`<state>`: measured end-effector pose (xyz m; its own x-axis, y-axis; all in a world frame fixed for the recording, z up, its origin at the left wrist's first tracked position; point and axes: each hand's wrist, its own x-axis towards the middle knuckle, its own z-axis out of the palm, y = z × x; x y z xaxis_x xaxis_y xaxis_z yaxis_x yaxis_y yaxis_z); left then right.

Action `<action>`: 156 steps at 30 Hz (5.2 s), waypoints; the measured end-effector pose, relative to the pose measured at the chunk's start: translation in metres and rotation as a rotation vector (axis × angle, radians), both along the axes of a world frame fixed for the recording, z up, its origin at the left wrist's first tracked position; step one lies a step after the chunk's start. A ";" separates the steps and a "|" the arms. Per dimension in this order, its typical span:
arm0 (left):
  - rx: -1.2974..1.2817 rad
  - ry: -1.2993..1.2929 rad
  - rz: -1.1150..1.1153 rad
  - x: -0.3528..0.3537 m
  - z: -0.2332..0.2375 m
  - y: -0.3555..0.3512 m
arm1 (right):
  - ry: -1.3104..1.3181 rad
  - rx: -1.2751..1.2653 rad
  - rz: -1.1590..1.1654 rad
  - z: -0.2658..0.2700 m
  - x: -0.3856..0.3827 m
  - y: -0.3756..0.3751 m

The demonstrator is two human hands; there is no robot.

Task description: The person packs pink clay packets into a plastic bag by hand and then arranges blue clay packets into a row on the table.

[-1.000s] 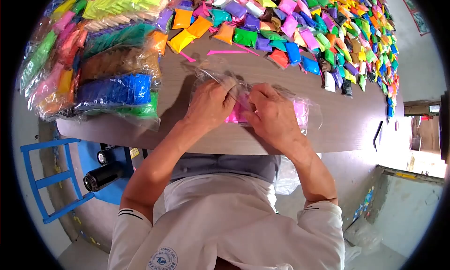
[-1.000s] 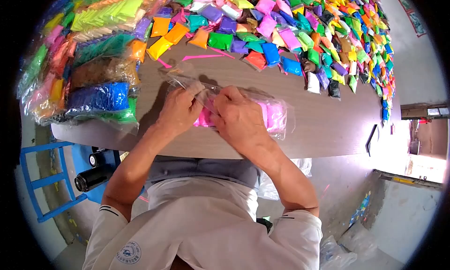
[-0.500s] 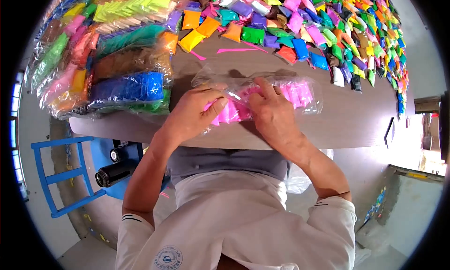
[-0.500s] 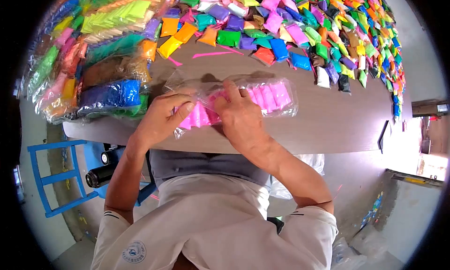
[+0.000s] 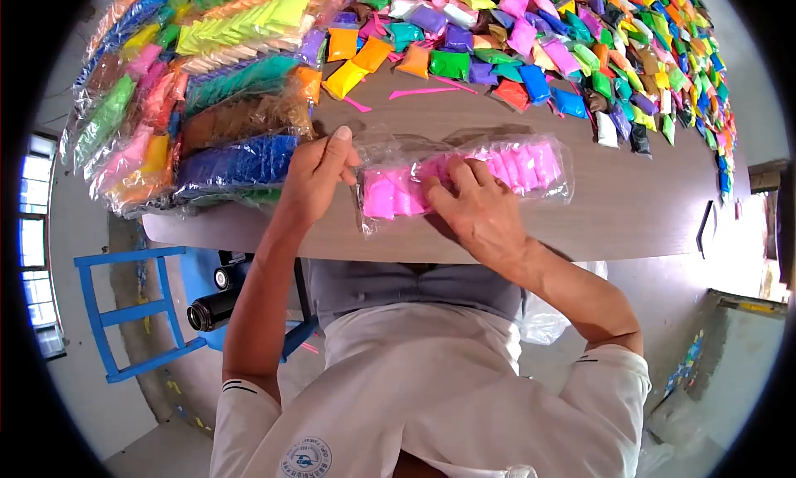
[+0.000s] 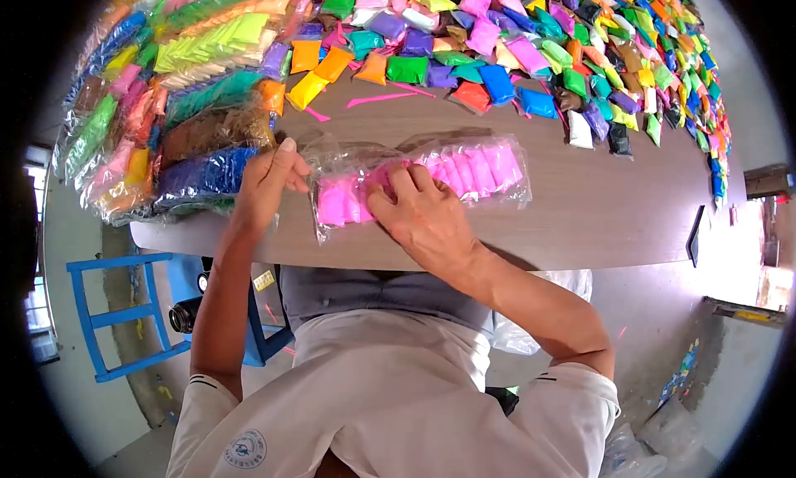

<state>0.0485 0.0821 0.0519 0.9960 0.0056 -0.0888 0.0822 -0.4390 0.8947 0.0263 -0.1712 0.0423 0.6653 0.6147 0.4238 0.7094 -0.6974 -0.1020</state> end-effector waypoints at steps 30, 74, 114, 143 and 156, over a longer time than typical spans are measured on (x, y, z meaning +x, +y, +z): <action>0.013 0.146 0.087 -0.050 -0.026 -0.019 | 0.066 0.036 -0.001 -0.012 -0.016 -0.006; 0.054 -0.204 0.214 -0.067 -0.067 -0.029 | 0.584 1.263 -0.564 -0.035 0.009 -0.101; 0.177 -0.204 0.073 -0.073 -0.039 -0.034 | 0.761 0.916 -0.482 -0.034 0.043 -0.126; 0.503 -0.432 0.087 -0.108 -0.060 -0.040 | 0.599 1.018 -0.640 -0.056 0.037 -0.125; 0.542 -0.605 0.085 -0.091 -0.074 -0.037 | -0.210 0.190 -0.380 0.006 0.012 -0.100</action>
